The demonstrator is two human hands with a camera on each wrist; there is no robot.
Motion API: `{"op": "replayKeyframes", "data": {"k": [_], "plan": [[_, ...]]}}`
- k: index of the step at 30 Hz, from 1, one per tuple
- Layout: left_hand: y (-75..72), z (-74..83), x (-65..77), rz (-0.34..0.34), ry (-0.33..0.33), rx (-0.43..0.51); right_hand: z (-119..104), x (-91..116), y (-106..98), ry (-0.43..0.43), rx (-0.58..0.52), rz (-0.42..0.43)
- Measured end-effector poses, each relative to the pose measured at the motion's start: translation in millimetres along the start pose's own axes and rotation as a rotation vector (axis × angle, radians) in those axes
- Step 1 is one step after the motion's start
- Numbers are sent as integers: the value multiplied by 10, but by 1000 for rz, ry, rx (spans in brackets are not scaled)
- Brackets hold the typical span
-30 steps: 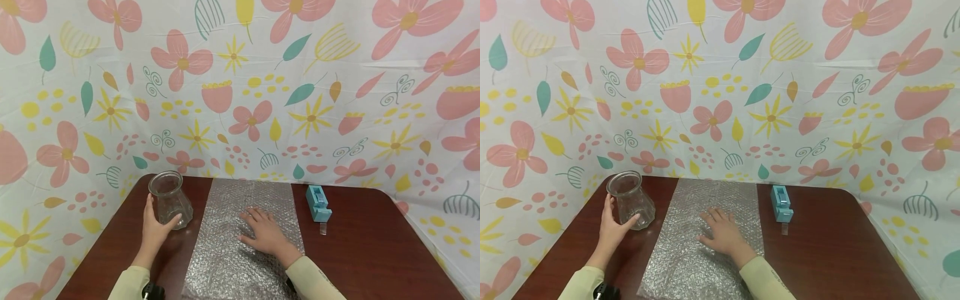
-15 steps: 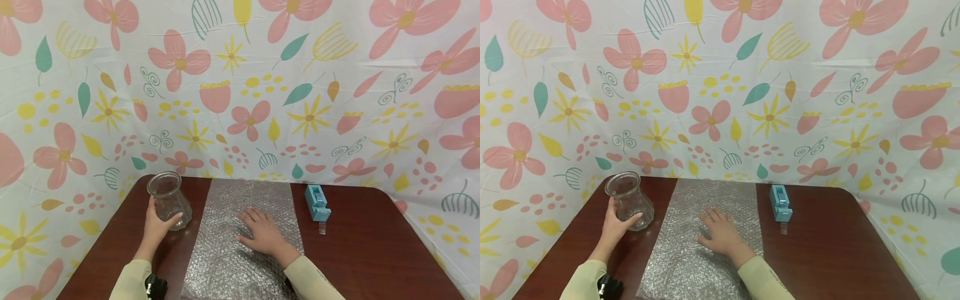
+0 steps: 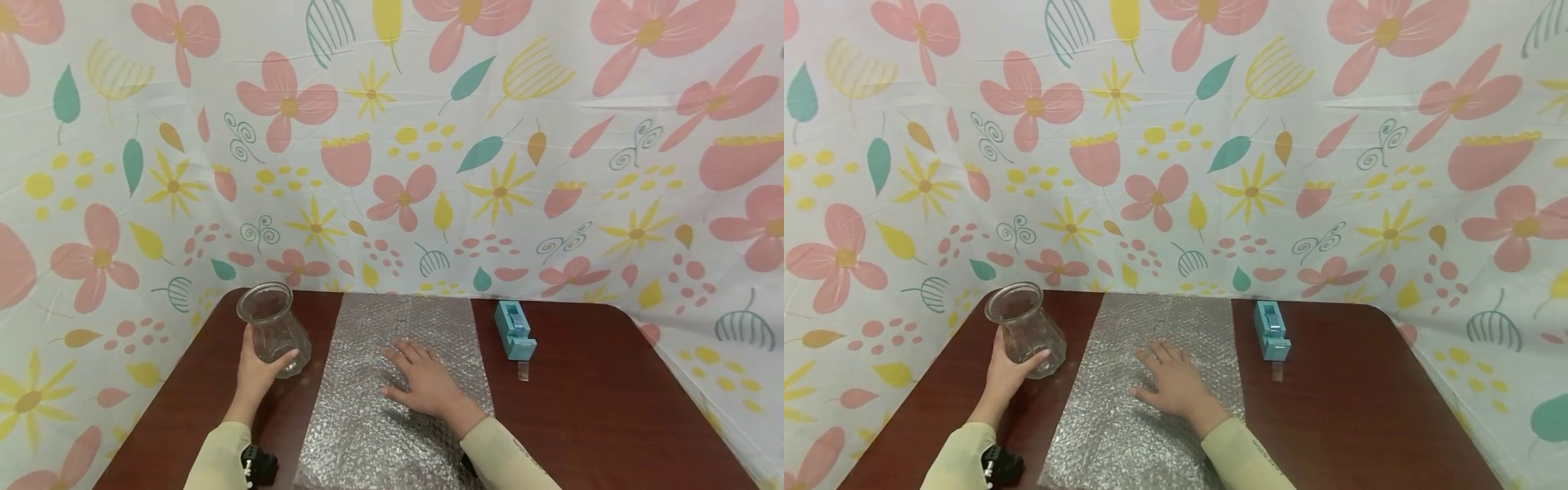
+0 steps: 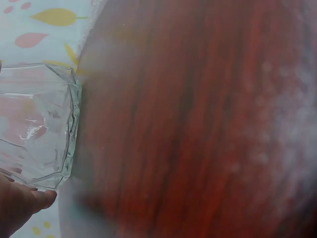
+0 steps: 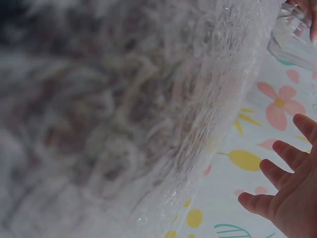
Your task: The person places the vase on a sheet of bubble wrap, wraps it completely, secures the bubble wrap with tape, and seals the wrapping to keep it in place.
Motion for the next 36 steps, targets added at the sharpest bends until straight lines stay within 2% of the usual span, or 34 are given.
{"op": "replayKeyframes", "data": {"k": [16, 29, 33, 36], "plan": [[-15, -56, 54, 90, -9, -18, 29, 43, -5, -2, -7, 5], [-60, 25, 143, 86, 7, -13, -12, 65, -100, -32, -35, -4], [-86, 73, 166, 75, 3, -36, -47, 91, -153, -48, -30, 1], [-101, 146, 168, 77, 25, -70, -57, 122, -211, -45, -39, 9]]}}
Point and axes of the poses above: each hand's wrist, its own x-axis away from the middle knuckle, its own y-axis out of the palm, z = x × y, the point moved 9 cm from there along -x, towards the middle knuckle, and after that the axes turned 2 degrees about z, right-handed, at the moved point
